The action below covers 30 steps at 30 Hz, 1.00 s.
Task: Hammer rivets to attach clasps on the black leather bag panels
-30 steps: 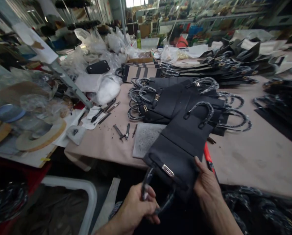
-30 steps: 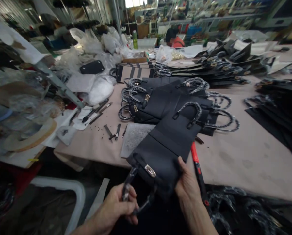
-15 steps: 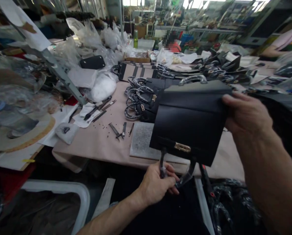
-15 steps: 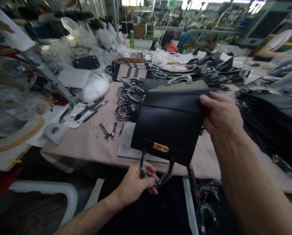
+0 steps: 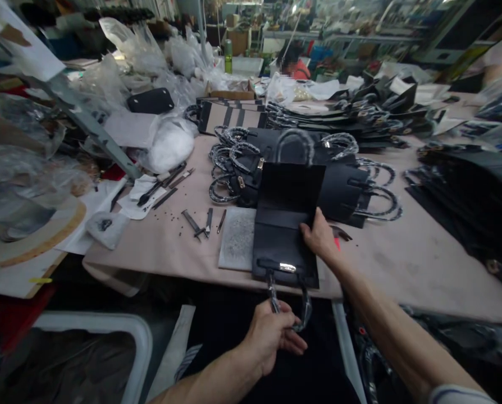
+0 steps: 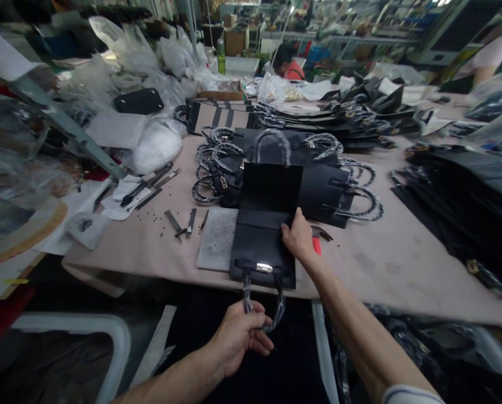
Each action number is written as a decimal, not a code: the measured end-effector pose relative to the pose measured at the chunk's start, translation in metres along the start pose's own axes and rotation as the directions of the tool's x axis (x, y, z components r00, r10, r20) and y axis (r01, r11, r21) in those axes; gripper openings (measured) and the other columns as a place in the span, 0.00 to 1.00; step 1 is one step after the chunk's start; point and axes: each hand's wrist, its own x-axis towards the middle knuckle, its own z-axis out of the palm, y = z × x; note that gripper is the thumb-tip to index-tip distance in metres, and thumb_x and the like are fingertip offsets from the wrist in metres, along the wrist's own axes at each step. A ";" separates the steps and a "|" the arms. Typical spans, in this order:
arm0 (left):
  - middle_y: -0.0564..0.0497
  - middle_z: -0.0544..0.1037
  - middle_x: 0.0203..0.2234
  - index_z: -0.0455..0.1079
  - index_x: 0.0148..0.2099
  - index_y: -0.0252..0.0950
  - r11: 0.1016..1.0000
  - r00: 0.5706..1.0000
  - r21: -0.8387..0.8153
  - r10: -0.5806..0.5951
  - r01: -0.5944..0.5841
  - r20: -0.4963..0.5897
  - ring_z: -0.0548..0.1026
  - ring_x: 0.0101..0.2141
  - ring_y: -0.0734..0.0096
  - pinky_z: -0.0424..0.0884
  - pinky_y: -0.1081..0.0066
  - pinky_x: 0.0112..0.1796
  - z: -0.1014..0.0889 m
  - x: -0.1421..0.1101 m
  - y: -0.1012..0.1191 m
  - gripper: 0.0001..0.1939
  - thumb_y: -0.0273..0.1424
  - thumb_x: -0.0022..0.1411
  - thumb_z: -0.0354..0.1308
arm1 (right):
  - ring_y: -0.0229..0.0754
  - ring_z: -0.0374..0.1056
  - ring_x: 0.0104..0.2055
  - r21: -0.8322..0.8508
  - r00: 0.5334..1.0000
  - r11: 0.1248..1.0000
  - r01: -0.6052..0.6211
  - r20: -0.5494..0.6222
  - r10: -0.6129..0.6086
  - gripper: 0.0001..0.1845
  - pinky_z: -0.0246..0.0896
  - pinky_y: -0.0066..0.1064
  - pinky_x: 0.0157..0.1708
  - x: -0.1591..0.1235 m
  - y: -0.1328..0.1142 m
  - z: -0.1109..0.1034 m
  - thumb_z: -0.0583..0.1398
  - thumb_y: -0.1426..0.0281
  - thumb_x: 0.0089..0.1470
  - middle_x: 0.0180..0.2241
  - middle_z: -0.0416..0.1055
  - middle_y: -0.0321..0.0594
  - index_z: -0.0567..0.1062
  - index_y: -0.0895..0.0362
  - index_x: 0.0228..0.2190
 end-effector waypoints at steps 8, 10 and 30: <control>0.46 0.78 0.34 0.61 0.47 0.32 1.000 1.000 -0.020 0.001 -0.001 -0.016 0.80 0.24 0.64 0.75 0.69 0.24 0.004 0.016 -0.003 0.21 0.29 0.52 0.63 | 0.61 0.50 0.71 -0.203 0.975 0.963 0.178 0.171 -0.144 0.36 0.48 0.60 0.67 -0.026 0.028 0.010 0.53 0.59 0.63 0.69 0.53 0.60 0.59 0.61 0.68; 0.46 0.78 0.34 0.60 0.47 0.32 0.999 0.999 -0.020 0.025 -0.026 -0.046 0.79 0.23 0.64 0.75 0.70 0.24 0.004 0.021 0.000 0.20 0.28 0.53 0.63 | 0.61 0.48 0.72 -0.212 0.969 0.961 0.179 0.206 -0.135 0.36 0.45 0.61 0.68 -0.020 0.022 0.008 0.53 0.59 0.64 0.71 0.49 0.59 0.58 0.60 0.69; 0.46 0.76 0.36 0.59 0.48 0.33 0.997 0.997 0.031 0.070 -0.070 -0.011 0.80 0.24 0.64 0.77 0.68 0.26 0.001 0.039 -0.010 0.25 0.29 0.50 0.65 | 0.64 0.51 0.70 -0.380 0.967 0.892 0.244 0.159 -0.197 0.31 0.50 0.64 0.63 -0.042 0.010 0.018 0.49 0.58 0.68 0.68 0.53 0.63 0.63 0.58 0.66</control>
